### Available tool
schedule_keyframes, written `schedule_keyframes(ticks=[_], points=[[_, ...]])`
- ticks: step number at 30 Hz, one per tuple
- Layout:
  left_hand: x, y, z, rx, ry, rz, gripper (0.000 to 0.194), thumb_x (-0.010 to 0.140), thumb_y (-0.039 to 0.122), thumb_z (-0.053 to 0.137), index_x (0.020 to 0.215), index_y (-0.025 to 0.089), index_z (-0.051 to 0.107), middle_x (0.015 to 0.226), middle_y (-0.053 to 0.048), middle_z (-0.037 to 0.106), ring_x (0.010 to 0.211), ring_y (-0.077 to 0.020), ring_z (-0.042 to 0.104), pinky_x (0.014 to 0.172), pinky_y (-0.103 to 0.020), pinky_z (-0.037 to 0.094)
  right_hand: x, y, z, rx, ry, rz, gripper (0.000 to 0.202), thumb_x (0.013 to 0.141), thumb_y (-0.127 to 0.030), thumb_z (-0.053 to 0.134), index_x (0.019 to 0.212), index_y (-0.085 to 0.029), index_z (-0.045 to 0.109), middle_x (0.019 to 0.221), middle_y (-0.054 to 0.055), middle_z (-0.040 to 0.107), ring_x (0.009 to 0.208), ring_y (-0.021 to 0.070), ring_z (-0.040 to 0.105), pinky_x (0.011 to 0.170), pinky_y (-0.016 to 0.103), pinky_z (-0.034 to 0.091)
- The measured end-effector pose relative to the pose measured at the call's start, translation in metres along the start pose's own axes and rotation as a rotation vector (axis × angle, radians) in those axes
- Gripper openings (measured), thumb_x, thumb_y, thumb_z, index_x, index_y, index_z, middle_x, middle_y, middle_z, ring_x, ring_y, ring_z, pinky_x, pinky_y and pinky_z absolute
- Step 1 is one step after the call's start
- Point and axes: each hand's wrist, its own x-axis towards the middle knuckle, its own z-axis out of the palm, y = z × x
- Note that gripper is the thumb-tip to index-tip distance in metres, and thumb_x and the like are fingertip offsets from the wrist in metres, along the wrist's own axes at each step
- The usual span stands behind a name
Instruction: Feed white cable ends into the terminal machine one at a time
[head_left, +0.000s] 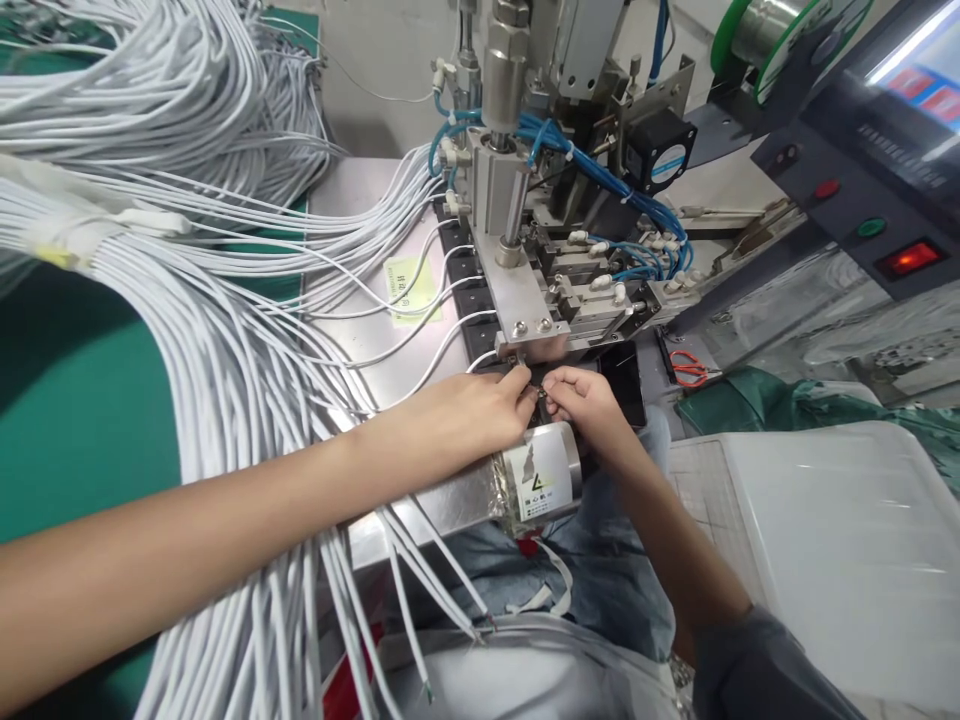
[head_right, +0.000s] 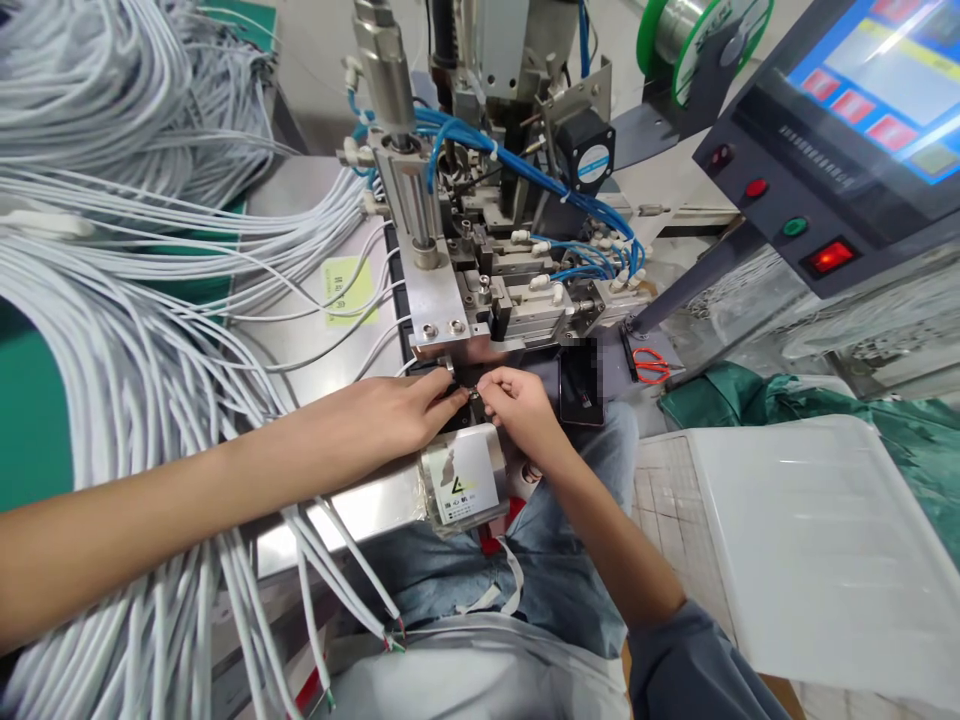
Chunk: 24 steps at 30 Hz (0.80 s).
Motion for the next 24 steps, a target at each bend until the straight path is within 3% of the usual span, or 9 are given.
schedule_keyframes(ticks=[6,10,14,19,24], points=[[0.001,0.001,0.0,-0.064,0.01,-0.027,0.028,0.084,0.002,0.044,0.109,0.008,0.055,0.09,-0.009,0.054,0.067,-0.0158,0.061,0.063,-0.028,0.049,-0.009,-0.001,-0.003,-0.266,0.106,-0.334,0.014,0.079,-0.028,0.052,0.069,-0.018,0.055,0.072,0.001,0.056,0.062,0.0114,0.048,0.05,0.022,0.035],[0.001,0.002,0.0,-0.083,0.019,-0.034,0.028,0.084,0.002,0.041,0.108,0.006,0.055,0.091,-0.01,0.054,0.067,-0.0165,0.062,0.064,-0.03,0.049,-0.01,-0.001,-0.005,-0.406,0.109,-0.437,0.014,0.081,-0.026,0.05,0.071,-0.019,0.058,0.076,0.002,0.058,0.064,0.0119,0.049,0.051,0.023,0.034],[0.001,0.001,-0.001,-0.043,0.011,-0.022,0.029,0.084,0.002,0.042,0.109,0.007,0.055,0.09,-0.01,0.054,0.065,-0.0166,0.061,0.06,-0.029,0.048,-0.004,0.001,-0.002,-0.268,0.12,-0.322,0.014,0.076,-0.03,0.053,0.067,-0.019,0.055,0.065,0.0,0.055,0.056,0.0106,0.046,0.05,0.023,0.034],[0.0,0.0,0.005,-0.009,0.042,-0.001,0.03,0.084,0.006,0.044,0.113,0.008,0.054,0.091,-0.009,0.053,0.065,-0.0167,0.059,0.057,-0.028,0.046,0.001,0.002,-0.001,-0.023,-0.033,-0.003,0.019,0.068,-0.036,0.055,0.064,-0.019,0.05,0.049,-0.006,0.046,0.042,0.0071,0.037,0.042,0.021,0.029],[-0.003,0.001,0.003,-0.09,0.059,-0.093,0.025,0.083,0.007,0.046,0.103,0.011,0.06,0.088,-0.008,0.055,0.061,-0.0149,0.058,0.057,-0.028,0.044,0.005,0.008,0.002,0.059,-0.078,0.006,0.023,0.067,-0.039,0.057,0.062,-0.02,0.046,0.047,-0.008,0.04,0.04,0.0063,0.034,0.04,0.02,0.026]])
